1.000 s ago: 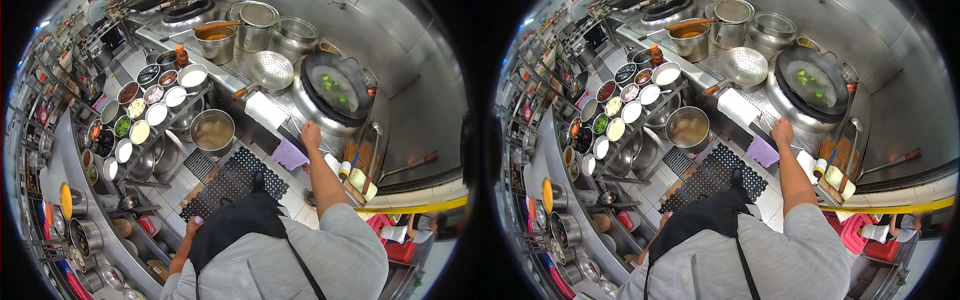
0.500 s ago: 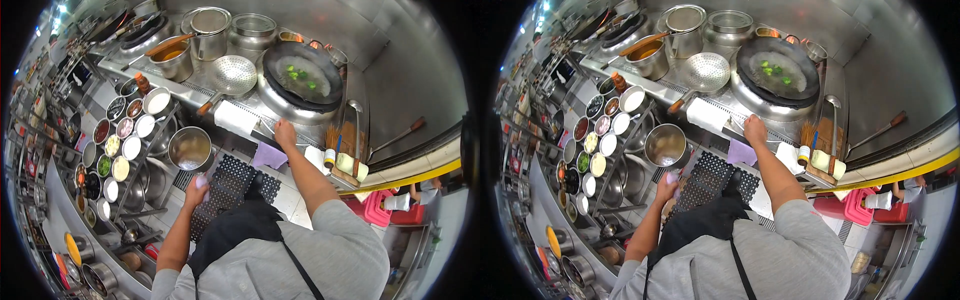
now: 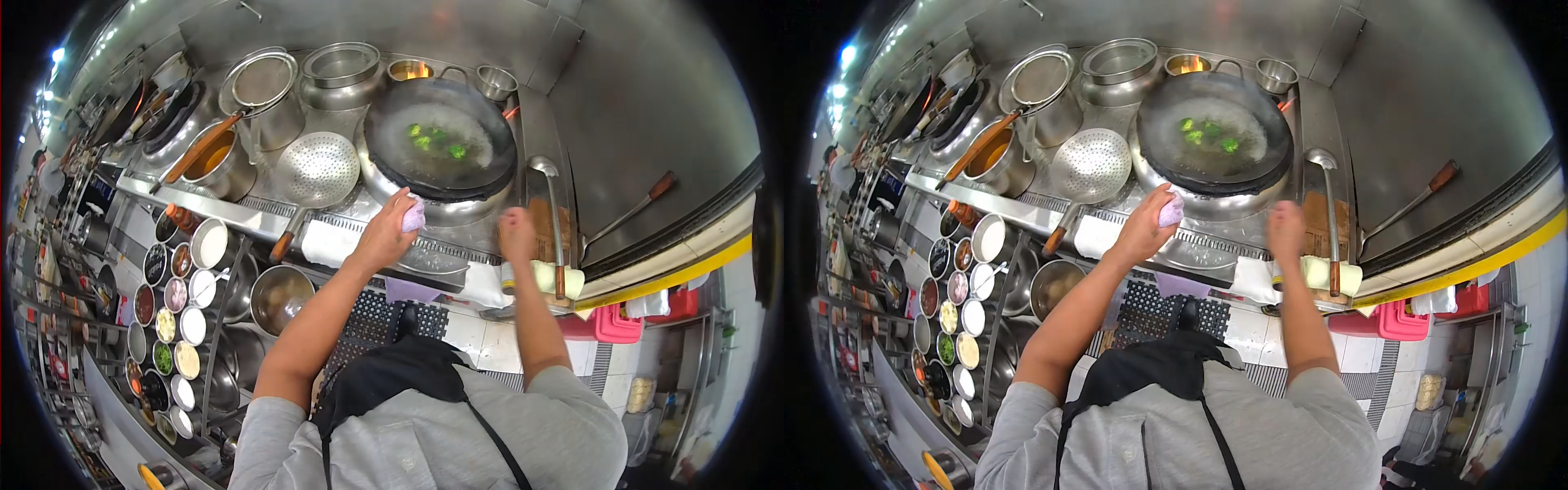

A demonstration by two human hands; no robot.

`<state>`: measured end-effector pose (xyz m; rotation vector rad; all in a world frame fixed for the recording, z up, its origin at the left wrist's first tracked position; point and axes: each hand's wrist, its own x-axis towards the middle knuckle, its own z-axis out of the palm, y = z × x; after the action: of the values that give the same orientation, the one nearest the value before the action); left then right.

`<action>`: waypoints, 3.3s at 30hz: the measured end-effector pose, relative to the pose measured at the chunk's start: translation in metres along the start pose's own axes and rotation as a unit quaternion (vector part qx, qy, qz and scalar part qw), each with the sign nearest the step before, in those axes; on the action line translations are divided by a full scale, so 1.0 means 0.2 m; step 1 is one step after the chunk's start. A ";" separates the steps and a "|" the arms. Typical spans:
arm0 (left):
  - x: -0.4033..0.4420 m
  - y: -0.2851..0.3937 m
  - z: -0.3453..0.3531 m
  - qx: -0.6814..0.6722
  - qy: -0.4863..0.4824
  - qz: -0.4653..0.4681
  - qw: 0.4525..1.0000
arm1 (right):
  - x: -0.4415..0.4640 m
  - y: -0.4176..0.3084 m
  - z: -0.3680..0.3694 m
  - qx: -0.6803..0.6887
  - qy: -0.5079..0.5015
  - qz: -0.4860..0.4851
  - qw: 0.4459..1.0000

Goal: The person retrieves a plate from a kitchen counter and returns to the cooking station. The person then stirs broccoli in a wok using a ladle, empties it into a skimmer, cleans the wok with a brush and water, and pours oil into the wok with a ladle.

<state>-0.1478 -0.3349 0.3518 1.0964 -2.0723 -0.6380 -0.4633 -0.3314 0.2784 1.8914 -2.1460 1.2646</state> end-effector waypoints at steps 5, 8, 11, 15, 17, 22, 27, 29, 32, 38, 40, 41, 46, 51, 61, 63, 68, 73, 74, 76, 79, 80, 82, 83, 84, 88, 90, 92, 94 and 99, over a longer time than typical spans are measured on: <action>0.24 -0.11 0.14 0.020 -0.051 -0.017 0.998 | 0.10 0.43 -0.38 -0.308 -0.023 0.076 0.948; 0.28 -0.19 0.21 0.031 -0.084 -0.023 0.996 | 0.10 0.58 -0.37 -0.281 -0.079 0.110 0.950; 0.29 -0.20 0.22 0.040 -0.084 -0.021 0.995 | 0.11 0.69 -0.35 -0.239 -0.127 0.165 0.949; 0.28 -0.20 0.22 0.047 -0.070 -0.008 0.996 | 0.14 0.79 -0.33 -0.084 -0.120 0.158 0.977; 0.28 -0.20 0.20 0.046 -0.077 -0.019 0.996 | 0.16 0.72 -0.33 0.005 -0.128 0.180 0.975; 0.29 -0.22 0.18 0.045 -0.090 -0.006 0.995 | 0.30 -0.06 -0.46 0.401 -0.175 0.283 0.854; 0.30 -0.24 0.16 0.046 -0.097 0.022 0.994 | 0.36 -0.32 -0.33 0.462 -0.287 0.286 0.789; 0.30 -0.25 0.14 0.045 -0.115 0.016 0.992 | 0.37 -0.40 -0.24 0.435 -0.334 0.279 0.788; 0.29 -0.25 0.13 0.033 -0.132 0.005 0.991 | 0.40 -0.51 -0.13 0.350 -0.376 0.244 0.823; 0.27 -0.27 0.08 0.002 -0.126 0.003 0.992 | 0.34 -0.44 0.05 0.332 -0.275 0.233 0.872; 0.23 -0.32 0.06 0.000 -0.050 0.040 0.998 | 0.32 -0.43 0.06 0.232 -0.231 0.234 0.916; 0.20 -0.35 0.04 0.001 -0.018 0.049 0.999 | 0.33 -0.41 0.05 0.243 -0.268 0.227 0.904; -0.01 -0.62 -0.10 -0.239 -0.010 -0.213 0.947 | 0.33 -0.41 -0.04 0.335 -0.273 0.241 0.869; -0.22 -0.86 -0.08 -0.250 0.043 -0.299 0.920 | 0.21 -0.46 -0.07 0.263 -0.270 0.262 0.889; -0.30 -0.97 0.04 -0.199 0.090 -0.277 0.936 | 0.39 -0.60 0.16 0.329 -0.321 0.231 0.858; -0.30 -0.98 0.05 -0.217 0.080 -0.288 0.929 | 0.40 -0.57 0.21 0.256 -0.323 0.201 0.889; -0.28 -0.88 -0.03 -0.168 0.050 -0.273 0.946 | 0.35 -0.36 0.29 0.129 -0.213 0.103 0.963; -0.26 -0.83 -0.06 0.025 0.020 -0.183 0.983 | 0.46 -0.46 0.14 0.328 -0.292 0.233 0.868; -0.28 -0.84 -0.05 0.150 0.044 -0.091 0.984 | 0.47 -0.45 0.16 0.320 -0.279 0.228 0.876; -0.26 -0.85 -0.06 0.113 0.003 -0.153 0.982 | 0.47 -0.47 0.23 0.235 -0.235 0.192 0.923; -0.25 -0.84 -0.09 0.019 -0.040 -0.218 0.975 | 0.47 -0.40 0.28 0.170 -0.213 0.164 0.948; -0.26 -0.84 -0.08 0.005 -0.046 -0.237 0.970 | 0.48 -0.36 0.27 0.229 -0.260 0.171 0.922; -0.30 -0.91 -0.01 0.029 -0.009 -0.208 0.978 | 0.42 -0.41 0.21 0.280 -0.303 0.196 0.889; -0.29 -0.85 -0.02 0.083 0.004 -0.190 0.978 | 0.38 -0.44 0.16 0.279 -0.304 0.198 0.889; -0.28 -0.78 -0.04 0.137 0.017 -0.173 0.975 | 0.34 -0.45 0.13 0.257 -0.303 0.206 0.894; -0.30 -0.78 -0.03 0.164 -0.082 -0.211 0.960 | 0.27 -0.42 0.07 0.263 -0.317 0.191 0.891; -0.28 -0.77 -0.06 0.137 -0.069 -0.200 0.968 | 0.27 -0.38 0.06 0.245 -0.327 0.167 0.897; -0.23 -0.76 -0.13 0.113 0.022 -0.158 0.981 | 0.25 -0.42 0.04 0.185 -0.265 0.110 0.940; -0.13 -0.66 -0.23 0.094 0.085 -0.134 0.983 | 0.22 -0.48 -0.07 0.249 -0.268 0.179 0.913; 0.17 -0.46 -0.12 0.031 0.064 0.032 0.997 | 0.20 -0.49 -0.13 0.340 -0.329 0.247 0.846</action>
<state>-0.0971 -0.4127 0.3154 1.0726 -2.0184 -0.4634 -0.4041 -0.3439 0.3703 2.3802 -2.9687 1.8862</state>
